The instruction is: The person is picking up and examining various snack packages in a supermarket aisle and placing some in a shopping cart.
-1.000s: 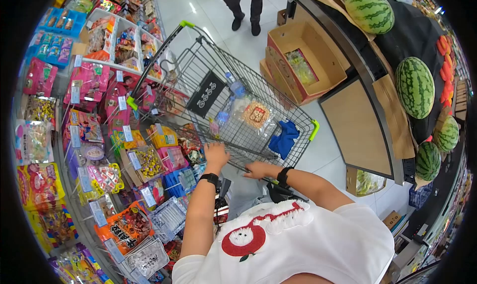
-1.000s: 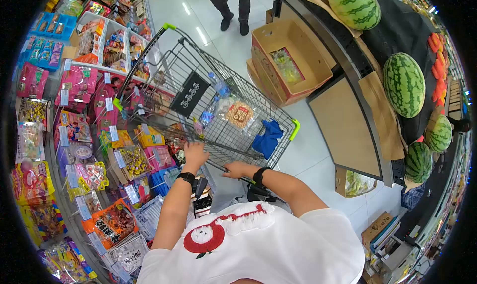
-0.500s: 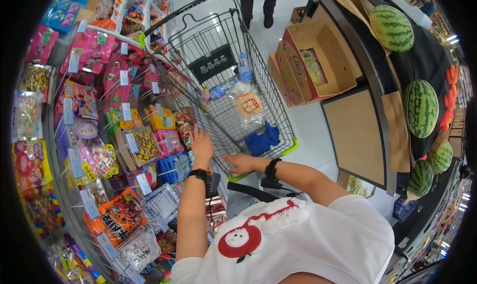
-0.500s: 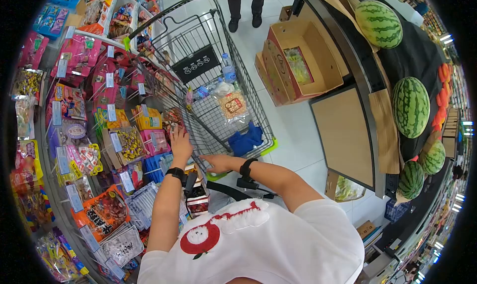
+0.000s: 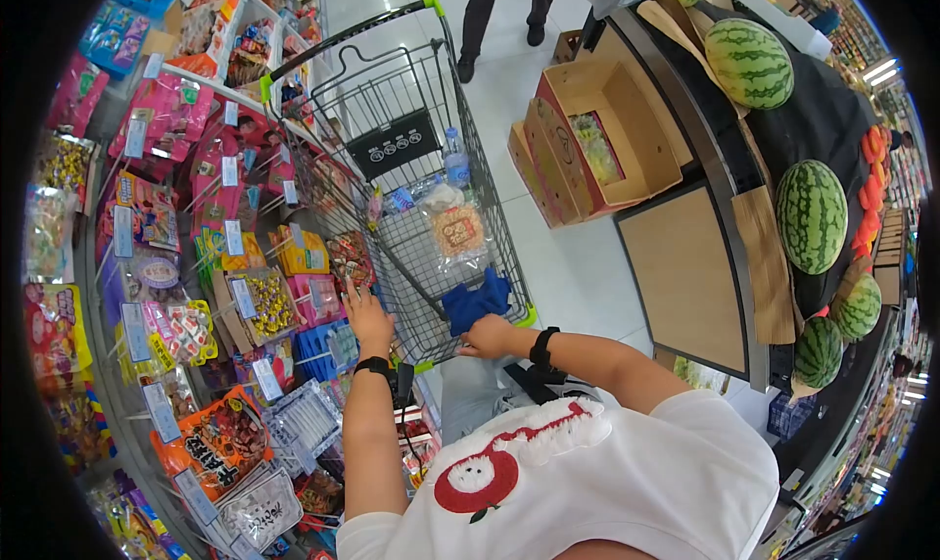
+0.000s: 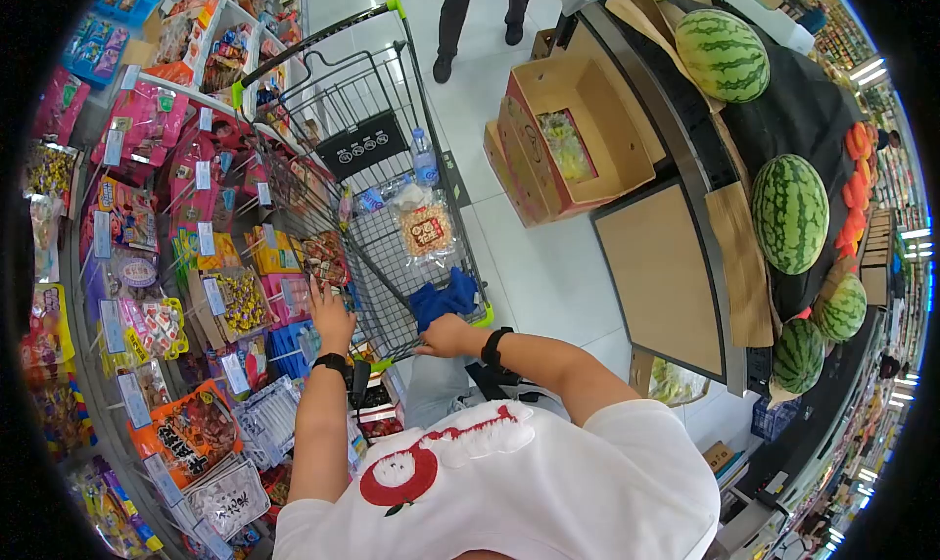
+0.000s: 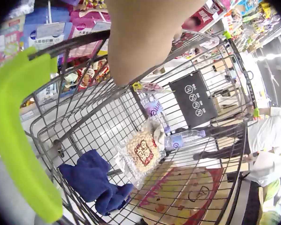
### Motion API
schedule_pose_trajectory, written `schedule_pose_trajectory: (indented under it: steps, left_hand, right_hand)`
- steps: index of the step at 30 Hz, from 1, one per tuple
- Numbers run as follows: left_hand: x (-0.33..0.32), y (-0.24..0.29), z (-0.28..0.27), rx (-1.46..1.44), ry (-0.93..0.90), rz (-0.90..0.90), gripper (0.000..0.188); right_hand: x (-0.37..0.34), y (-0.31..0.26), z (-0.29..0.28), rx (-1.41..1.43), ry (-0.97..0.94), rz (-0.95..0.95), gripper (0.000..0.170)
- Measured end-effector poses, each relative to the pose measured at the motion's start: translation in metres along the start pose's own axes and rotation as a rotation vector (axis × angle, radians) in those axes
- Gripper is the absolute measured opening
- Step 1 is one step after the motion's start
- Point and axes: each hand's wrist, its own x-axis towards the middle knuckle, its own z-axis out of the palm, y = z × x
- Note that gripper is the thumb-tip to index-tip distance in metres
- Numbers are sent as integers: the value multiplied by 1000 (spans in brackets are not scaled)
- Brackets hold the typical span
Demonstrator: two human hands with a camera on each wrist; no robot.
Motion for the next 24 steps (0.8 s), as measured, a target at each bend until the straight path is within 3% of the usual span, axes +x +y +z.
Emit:
schedule_pose_trajectory:
  steps: [3, 9, 11, 13, 16, 19, 21, 23, 24]
  left_hand:
    - [0, 3, -7, 137, -163, -69, 50]
    - [7, 25, 11, 116, -226, -116, 44]
    - [20, 40, 11, 12, -319, -26, 46]
    - [37, 49, 24, -124, -361, 51, 48]
    - [81, 52, 75, -628, -573, -97, 50]
    - [118, 54, 130, -1000, -598, -341, 48]
    - [137, 49, 210, -1196, -788, -434, 49]
    - [136, 64, 291, -1400, -576, -682, 31]
    - [140, 66, 296, -1482, -575, -685, 31]
  right_hand:
    - [8, -2, 5, 189, -14, 92, 43]
    - [62, 28, 30, 239, -123, 163, 38]
    - [83, 37, 13, 514, 156, 413, 39]
    - [107, 53, -4, 667, 315, 635, 43]
    - [147, 83, -17, 860, 541, 905, 44]
    - [159, 118, -30, 734, 514, 798, 42]
    - [176, 158, -10, 577, 301, 846, 41]
    - [182, 166, 0, 483, 351, 915, 41]
    - [187, 170, 5, 490, 391, 973, 42]
